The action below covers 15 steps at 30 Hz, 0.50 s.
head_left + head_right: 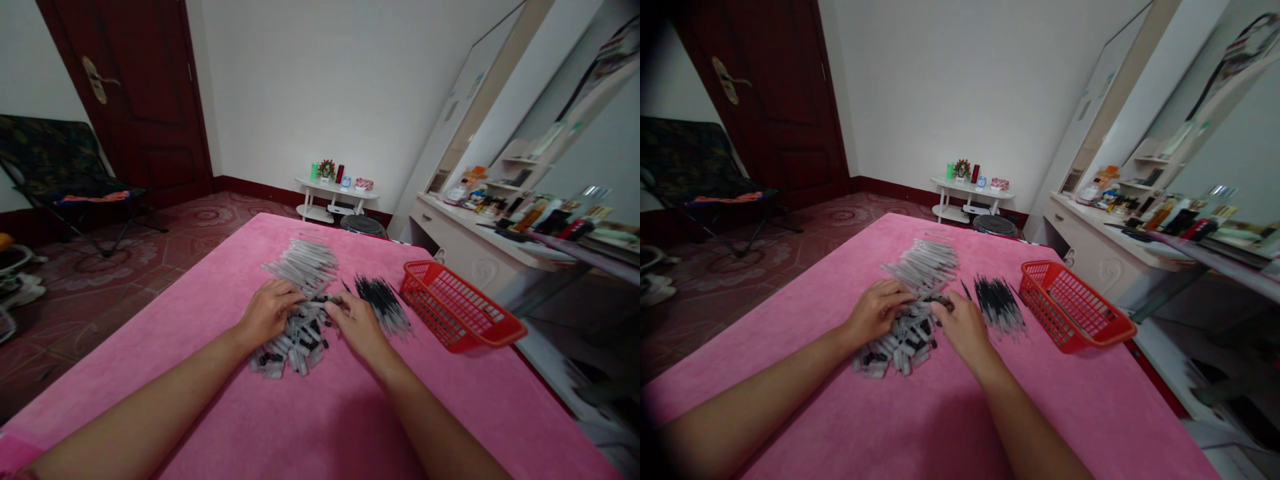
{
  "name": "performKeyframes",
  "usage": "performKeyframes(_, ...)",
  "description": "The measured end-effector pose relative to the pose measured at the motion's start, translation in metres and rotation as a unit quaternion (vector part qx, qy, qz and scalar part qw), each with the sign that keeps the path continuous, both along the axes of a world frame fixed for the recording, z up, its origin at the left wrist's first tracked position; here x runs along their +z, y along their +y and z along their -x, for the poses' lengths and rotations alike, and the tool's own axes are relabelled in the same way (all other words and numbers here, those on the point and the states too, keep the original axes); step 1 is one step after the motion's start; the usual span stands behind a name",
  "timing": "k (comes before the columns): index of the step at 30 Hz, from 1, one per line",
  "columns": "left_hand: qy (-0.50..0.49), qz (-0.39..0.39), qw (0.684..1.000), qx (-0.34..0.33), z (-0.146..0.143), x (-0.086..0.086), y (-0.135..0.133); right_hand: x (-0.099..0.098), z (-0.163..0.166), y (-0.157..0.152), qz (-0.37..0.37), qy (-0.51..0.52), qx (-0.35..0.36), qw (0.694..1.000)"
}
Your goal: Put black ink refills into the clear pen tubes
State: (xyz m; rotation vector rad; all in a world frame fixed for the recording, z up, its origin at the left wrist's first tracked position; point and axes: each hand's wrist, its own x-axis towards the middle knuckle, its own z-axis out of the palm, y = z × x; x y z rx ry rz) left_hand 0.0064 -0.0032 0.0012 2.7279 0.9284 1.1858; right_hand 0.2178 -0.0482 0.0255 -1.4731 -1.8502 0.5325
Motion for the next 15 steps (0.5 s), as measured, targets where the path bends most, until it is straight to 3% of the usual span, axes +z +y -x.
performKeyframes(10,-0.001,-0.004,1.0,-0.008,0.0002,0.0009,-0.0006,0.0002,0.0008,0.0,0.033,0.059,0.032,0.997)
performKeyframes(13,0.002,-0.006,1.0,-0.013,-0.0003,0.0012,-0.0009,-0.0026,0.002,0.0003,0.117,0.118,0.036,0.985)
performKeyframes(15,0.002,-0.007,1.0,-0.015,0.0002,0.0011,-0.0004,-0.0033,0.0027,0.0006,0.189,0.192,0.041,0.962)
